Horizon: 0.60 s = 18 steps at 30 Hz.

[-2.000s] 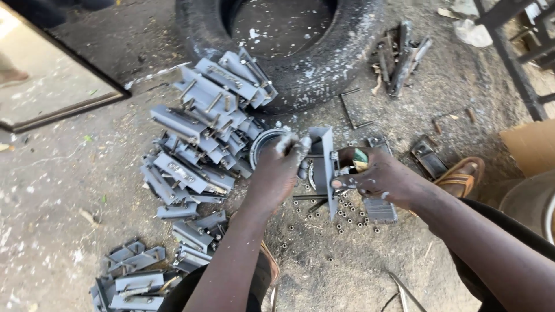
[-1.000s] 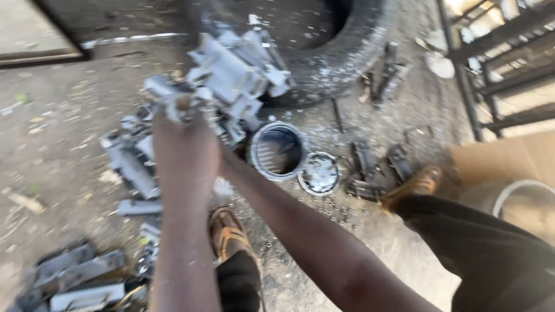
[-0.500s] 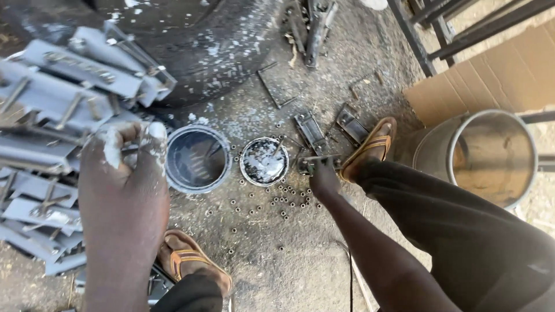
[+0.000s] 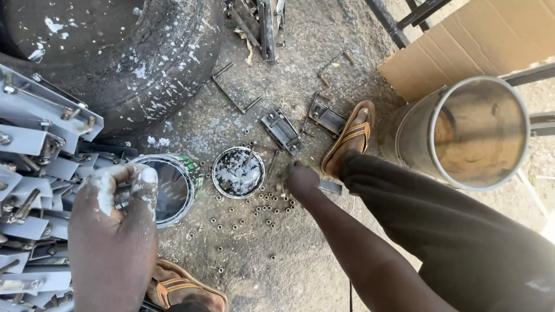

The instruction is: The person is painting small metal fabrication parts using a brush and grey paint while sitting on the ground.

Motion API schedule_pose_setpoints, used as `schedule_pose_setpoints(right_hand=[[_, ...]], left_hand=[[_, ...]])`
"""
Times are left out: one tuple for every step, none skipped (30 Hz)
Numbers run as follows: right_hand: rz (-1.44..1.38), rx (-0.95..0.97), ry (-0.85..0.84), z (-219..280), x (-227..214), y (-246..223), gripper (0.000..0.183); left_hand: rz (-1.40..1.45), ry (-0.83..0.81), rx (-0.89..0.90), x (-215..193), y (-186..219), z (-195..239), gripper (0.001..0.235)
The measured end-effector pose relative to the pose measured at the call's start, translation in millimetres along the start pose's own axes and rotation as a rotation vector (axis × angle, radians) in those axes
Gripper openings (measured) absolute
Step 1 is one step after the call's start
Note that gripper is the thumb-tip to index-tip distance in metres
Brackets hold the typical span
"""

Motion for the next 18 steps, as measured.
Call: schedule_pose_setpoints(right_hand=[[0.018, -0.024, -0.051, 0, 0, -3, 0.029], [0.02, -0.022, -0.048, -2, -2, -1, 0.029], [0.026, -0.053, -0.098, -2, -1, -1, 0.025], [0.031, -0.085, -0.147, -1, 0, -3, 0.024], [0.03, -0.09, -0.149, -4, 0, 1, 0.024], [0.021, -0.124, -0.154, -7, 0, 3, 0.024], [0.011, -0.159, -0.161, -8, 1, 5, 0.026], [0.008, -0.166, -0.165, -6, -3, 4, 0.026], [-0.043, -0.175, -0.198, -5, -9, 5, 0.018], [-0.094, -0.184, -0.23, -3, -15, 6, 0.012], [-0.087, -0.187, -0.22, -6, -20, 9, 0.012], [-0.214, -0.15, -0.258, -7, -24, 12, 0.015], [-0.343, -0.12, -0.296, -7, -28, 11, 0.019], [-0.339, -0.13, -0.286, -12, -38, 15, 0.019], [-0.414, -0.119, -0.279, -19, -49, 18, 0.03], [-0.49, -0.108, -0.272, -25, -61, 21, 0.041], [-0.482, -0.119, -0.256, -26, -93, 17, 0.041], [-0.73, -0.144, -0.261, -26, -125, 11, 0.027]], left_hand=[[0.008, -0.002, 0.001, 0, -1, -1, 0.026], [0.012, -0.001, 0.003, -1, 1, 0, 0.026], [0.013, -0.009, -0.011, -2, 2, 1, 0.025], [0.014, -0.018, -0.026, -4, 2, 2, 0.024], [0.01, -0.016, -0.03, -4, -1, 2, 0.024], [0.006, -0.004, 0.009, -6, -3, 2, 0.023], [0.001, 0.007, 0.045, -7, -5, 3, 0.023], [-0.005, 0.008, 0.039, -7, -8, 2, 0.023], [0.009, 0.02, 0.07, -7, -10, 1, 0.024], [0.022, 0.031, 0.102, -7, -11, -1, 0.025], [0.03, 0.041, 0.103, -4, -10, -3, 0.025], [0.075, 0.033, 0.131, -1, -8, -5, 0.03], [0.116, 0.03, 0.157, -1, -7, -5, 0.034], [0.12, 0.044, 0.157, -2, 1, -5, 0.034], [0.154, -0.043, 0.01, -1, 6, -5, 0.032], [0.19, -0.131, -0.136, 0, 11, -4, 0.029], [0.202, -0.115, -0.132, 3, 11, -3, 0.029], [0.211, -0.164, -0.145, 8, 12, -1, 0.034]])
Point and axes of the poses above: each hand's wrist, its own z-axis away from the middle knuckle, its own x-axis out of the palm, y = z × x, the point moved 3 cm from there along -z, towards the middle knuckle, and after that the axes turned 9 degrees about y, right-handed, at the moved point
